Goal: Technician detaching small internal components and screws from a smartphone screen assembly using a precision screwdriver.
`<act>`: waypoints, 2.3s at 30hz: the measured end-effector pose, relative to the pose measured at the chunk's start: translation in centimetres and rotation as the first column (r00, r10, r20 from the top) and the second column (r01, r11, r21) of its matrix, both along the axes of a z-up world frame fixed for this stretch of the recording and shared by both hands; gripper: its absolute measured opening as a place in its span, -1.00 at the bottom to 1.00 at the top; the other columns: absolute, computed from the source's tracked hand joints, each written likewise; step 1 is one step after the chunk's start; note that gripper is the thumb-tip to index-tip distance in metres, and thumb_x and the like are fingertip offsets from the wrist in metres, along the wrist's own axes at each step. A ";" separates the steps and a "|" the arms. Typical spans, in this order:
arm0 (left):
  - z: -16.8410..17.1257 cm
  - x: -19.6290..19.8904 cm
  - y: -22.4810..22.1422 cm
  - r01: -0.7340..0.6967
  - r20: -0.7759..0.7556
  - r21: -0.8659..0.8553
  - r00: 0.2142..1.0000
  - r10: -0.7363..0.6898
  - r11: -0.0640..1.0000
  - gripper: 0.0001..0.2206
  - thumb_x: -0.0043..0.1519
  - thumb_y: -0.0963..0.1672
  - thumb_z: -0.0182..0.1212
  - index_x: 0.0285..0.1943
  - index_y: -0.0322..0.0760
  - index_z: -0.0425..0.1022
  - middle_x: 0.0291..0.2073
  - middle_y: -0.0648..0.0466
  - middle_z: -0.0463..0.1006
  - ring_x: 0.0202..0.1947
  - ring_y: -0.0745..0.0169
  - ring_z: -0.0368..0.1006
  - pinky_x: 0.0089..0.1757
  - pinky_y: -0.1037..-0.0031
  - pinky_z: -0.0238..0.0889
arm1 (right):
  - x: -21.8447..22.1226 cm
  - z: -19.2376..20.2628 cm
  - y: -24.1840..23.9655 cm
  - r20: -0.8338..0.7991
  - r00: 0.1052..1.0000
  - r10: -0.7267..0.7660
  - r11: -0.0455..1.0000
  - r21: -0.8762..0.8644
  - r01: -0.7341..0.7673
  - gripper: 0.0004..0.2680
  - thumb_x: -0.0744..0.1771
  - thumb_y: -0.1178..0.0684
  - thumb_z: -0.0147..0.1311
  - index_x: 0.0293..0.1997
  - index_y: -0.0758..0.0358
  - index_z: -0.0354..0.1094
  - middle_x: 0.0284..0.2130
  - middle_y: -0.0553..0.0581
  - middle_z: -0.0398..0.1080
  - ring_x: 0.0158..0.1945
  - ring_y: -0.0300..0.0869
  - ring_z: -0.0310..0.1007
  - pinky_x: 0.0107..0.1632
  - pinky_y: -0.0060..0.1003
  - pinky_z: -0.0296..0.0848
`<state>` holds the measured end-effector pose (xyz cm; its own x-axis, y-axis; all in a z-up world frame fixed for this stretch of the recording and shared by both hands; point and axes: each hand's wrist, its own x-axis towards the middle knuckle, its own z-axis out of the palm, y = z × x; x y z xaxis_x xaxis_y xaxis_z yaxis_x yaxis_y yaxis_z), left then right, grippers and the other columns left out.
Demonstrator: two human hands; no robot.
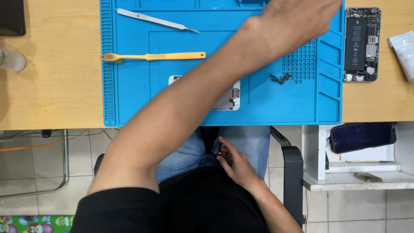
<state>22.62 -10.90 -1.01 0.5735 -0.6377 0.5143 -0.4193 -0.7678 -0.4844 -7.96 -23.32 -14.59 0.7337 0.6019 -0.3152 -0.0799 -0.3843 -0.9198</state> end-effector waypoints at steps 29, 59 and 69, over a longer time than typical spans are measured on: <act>5.6 -30.5 8.0 -0.330 0.084 -0.833 0.717 -0.692 -0.444 -0.89 0.40 -0.19 0.14 -0.07 -0.45 0.41 -0.16 -0.22 0.57 -0.16 -0.08 0.62 -0.07 0.33 0.64 | 1.5 12.4 3.2 -0.296 0.584 -0.756 0.054 0.861 0.506 -0.25 0.47 0.29 0.15 0.72 -0.48 -0.40 0.02 0.16 0.55 -0.10 -0.22 0.64 0.10 -0.32 0.73; 3.8 -30.2 7.8 -0.402 0.195 -0.752 0.622 -0.759 -0.523 -0.73 0.33 -0.17 0.32 0.12 -0.45 0.42 -0.03 -0.25 0.58 0.06 -0.10 0.60 0.13 0.25 0.59 | 1.2 11.1 2.3 -0.174 0.475 -0.863 0.156 0.801 0.578 -0.28 0.50 0.11 0.13 0.70 -0.58 -0.47 0.10 0.06 0.44 -0.16 -0.32 0.58 0.15 -0.40 0.72; 0.0 -23.9 9.5 -0.273 -0.433 -0.476 0.900 0.047 0.836 -0.61 0.25 0.02 0.44 0.19 -0.09 0.48 0.09 0.06 0.50 0.07 0.08 0.43 -0.03 0.31 0.35 | 14.0 11.5 1.9 0.497 0.512 -0.701 0.681 0.679 0.274 -0.52 0.55 0.36 -0.03 0.47 -0.36 -0.07 0.00 0.63 0.36 -0.13 0.33 0.46 0.01 0.24 0.68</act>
